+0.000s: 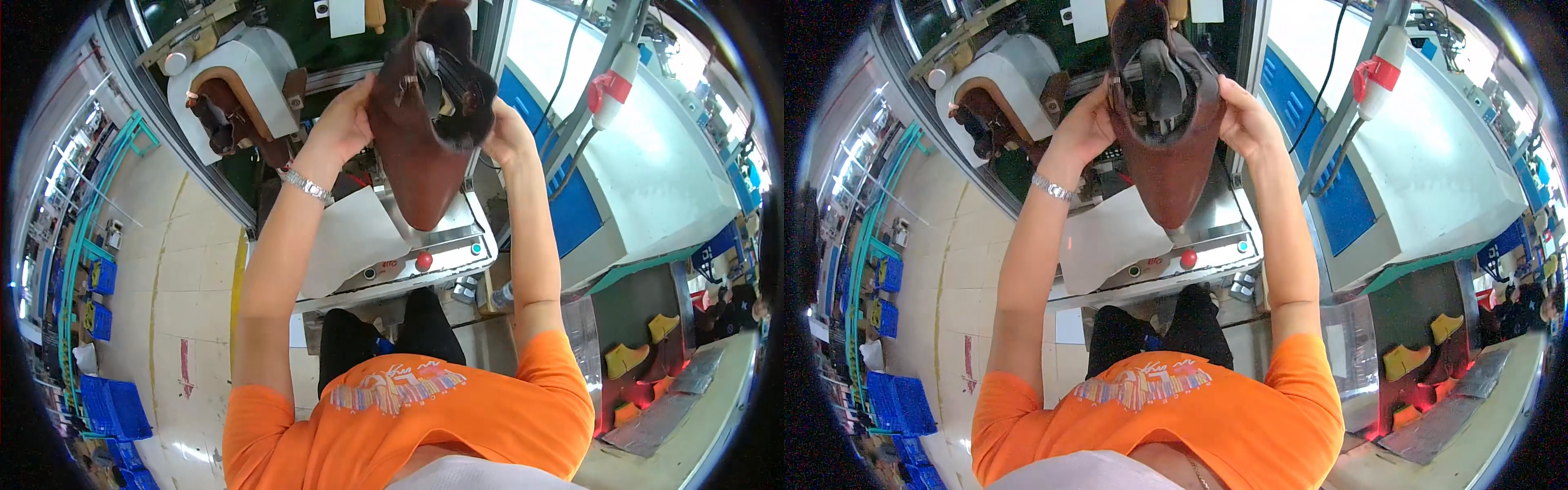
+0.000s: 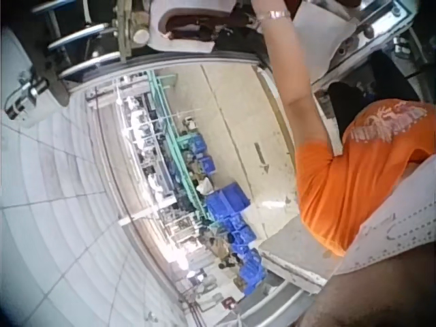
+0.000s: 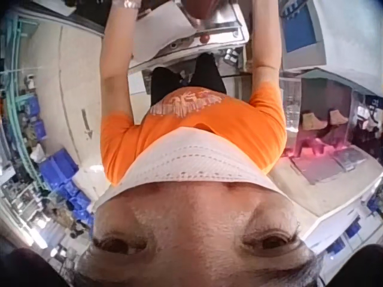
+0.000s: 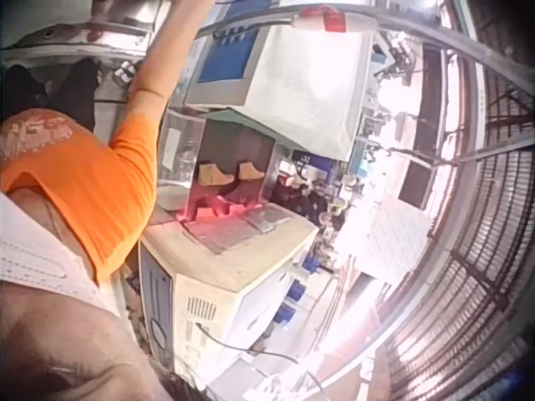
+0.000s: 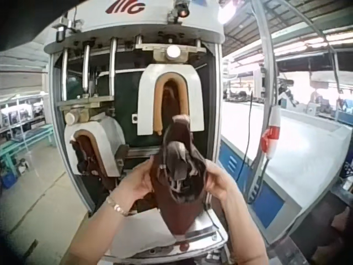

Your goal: The person repeatedly picks up brown sandals from a conveyor belt, places them into a machine mold, and removes them after processing. The worker handles the footwear one at a time, moving them between the machine and the belt in a continuous loop.

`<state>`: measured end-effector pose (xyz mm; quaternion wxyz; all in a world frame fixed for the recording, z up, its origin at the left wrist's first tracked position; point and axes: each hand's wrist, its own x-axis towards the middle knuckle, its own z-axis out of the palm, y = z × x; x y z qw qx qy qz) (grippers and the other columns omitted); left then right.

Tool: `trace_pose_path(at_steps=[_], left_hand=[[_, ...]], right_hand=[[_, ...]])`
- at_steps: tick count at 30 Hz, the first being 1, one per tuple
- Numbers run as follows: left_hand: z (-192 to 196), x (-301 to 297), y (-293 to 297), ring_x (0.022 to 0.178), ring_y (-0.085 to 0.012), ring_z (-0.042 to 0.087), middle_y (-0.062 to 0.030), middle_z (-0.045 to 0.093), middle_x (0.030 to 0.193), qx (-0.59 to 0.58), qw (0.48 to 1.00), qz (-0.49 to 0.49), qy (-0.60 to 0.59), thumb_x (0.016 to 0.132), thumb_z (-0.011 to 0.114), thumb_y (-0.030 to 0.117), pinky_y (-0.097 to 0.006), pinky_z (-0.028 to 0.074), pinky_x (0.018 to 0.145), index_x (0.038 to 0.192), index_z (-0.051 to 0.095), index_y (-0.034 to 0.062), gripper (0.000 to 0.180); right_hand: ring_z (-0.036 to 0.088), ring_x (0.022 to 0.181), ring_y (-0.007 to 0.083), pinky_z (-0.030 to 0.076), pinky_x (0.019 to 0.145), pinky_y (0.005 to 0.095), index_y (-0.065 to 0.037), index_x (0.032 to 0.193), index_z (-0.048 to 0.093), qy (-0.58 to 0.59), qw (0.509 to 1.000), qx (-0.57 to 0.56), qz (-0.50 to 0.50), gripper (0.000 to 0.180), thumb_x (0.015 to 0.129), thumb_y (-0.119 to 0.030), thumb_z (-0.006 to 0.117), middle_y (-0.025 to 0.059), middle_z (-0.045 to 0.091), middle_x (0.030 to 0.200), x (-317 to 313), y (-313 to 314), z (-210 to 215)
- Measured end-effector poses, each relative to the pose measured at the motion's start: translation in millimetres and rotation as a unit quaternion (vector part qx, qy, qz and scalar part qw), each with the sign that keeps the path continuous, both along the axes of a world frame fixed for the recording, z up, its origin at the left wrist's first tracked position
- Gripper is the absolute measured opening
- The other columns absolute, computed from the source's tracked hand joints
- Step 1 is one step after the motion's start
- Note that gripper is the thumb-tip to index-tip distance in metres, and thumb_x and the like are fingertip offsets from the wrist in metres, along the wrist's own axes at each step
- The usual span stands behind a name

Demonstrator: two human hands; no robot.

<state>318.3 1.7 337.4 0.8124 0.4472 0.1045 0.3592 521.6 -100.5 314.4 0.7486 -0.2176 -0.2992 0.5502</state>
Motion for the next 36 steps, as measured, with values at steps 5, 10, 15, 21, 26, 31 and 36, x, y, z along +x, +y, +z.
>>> trace_pose_path(at_steps=[5, 10, 15, 21, 26, 31, 36], left_hand=[[11, 18, 34, 0.099, -0.0187, 0.053, -0.0061, 0.058, 0.106, -0.047, 0.999, -0.008, 0.003, 0.088, 0.050, 0.029, -0.037, 0.040, 0.089, 0.105, 0.053, 0.0056, 0.029], [4, 26, 55, 0.098, -0.0179, 0.054, -0.0029, 0.059, 0.106, -0.039, 0.998, 0.053, -0.017, 0.089, 0.049, 0.025, -0.035, 0.039, 0.091, 0.105, 0.054, 0.0080, 0.024], [-20, 33, 85, 0.087, -0.0132, 0.055, -0.0011, 0.059, 0.094, 0.036, 0.997, 0.046, -0.056, 0.089, 0.050, 0.021, -0.029, 0.044, 0.081, 0.092, 0.054, 0.0099, 0.013], [-39, 40, 78, 0.086, -0.0118, 0.053, -0.0001, 0.058, 0.092, 0.121, 0.982, 0.137, 0.042, 0.089, 0.050, 0.017, -0.029, 0.041, 0.079, 0.101, 0.054, 0.0091, 0.016], [-44, 29, 22, 0.097, -0.0221, 0.051, -0.0106, 0.054, 0.104, 0.445, 0.714, 0.530, 0.107, 0.080, 0.056, 0.008, -0.033, 0.037, 0.087, 0.106, 0.050, -0.0007, 0.028], [-44, 3, -87, 0.089, -0.0221, 0.058, -0.0120, 0.046, 0.122, 0.682, 0.635, 0.328, 0.155, 0.072, 0.060, 0.006, -0.033, 0.044, 0.076, 0.117, 0.048, 0.0040, 0.046], [-40, 0, -90, 0.083, -0.0226, 0.057, -0.0117, 0.045, 0.118, 0.714, 0.548, 0.309, 0.307, 0.071, 0.063, 0.013, -0.035, 0.042, 0.073, 0.123, 0.041, 0.0043, 0.057]], right_hand=[[0.060, 0.088, 0.0184, 0.046, 0.084, 0.0349, -0.004, 0.098, 0.057, -0.032, 0.999, -0.008, 0.040, 0.023, 0.089, -0.023, 0.047, 0.0077, 0.062, 0.097, 34, 41, 7], [0.060, 0.084, 0.0157, 0.048, 0.077, 0.0315, -0.007, 0.095, 0.058, -0.024, 1.000, 0.000, 0.015, 0.018, 0.085, -0.022, 0.053, 0.0048, 0.063, 0.092, 31, 63, 8], [0.061, 0.082, 0.0166, 0.049, 0.075, 0.0325, -0.006, 0.102, 0.055, -0.045, 0.999, 0.020, 0.017, 0.022, 0.086, -0.020, 0.052, 0.0048, 0.063, 0.094, 44, 96, -16], [0.057, 0.079, 0.0101, 0.045, 0.069, 0.0223, -0.004, 0.100, 0.057, -0.123, 0.987, 0.021, -0.105, 0.020, 0.083, -0.016, 0.058, 0.0020, 0.061, 0.087, 40, 92, -40], [0.053, 0.092, 0.0129, 0.040, 0.079, 0.0255, -0.002, 0.110, 0.053, -0.299, 0.908, -0.057, -0.288, 0.036, 0.083, -0.024, 0.059, 0.0044, 0.058, 0.101, 26, 61, -101], [0.049, 0.094, 0.0110, 0.037, 0.079, 0.0307, -0.011, 0.124, 0.042, -0.117, 0.985, -0.092, -0.090, 0.050, 0.085, -0.041, 0.052, 0.0013, 0.055, 0.106, 5, 68, -200], [0.051, 0.090, 0.0150, 0.040, 0.077, 0.0316, -0.014, 0.108, 0.054, 0.045, 0.996, -0.026, 0.077, 0.035, 0.088, -0.041, 0.044, 0.0000, 0.059, 0.094, -13, 86, -200]])
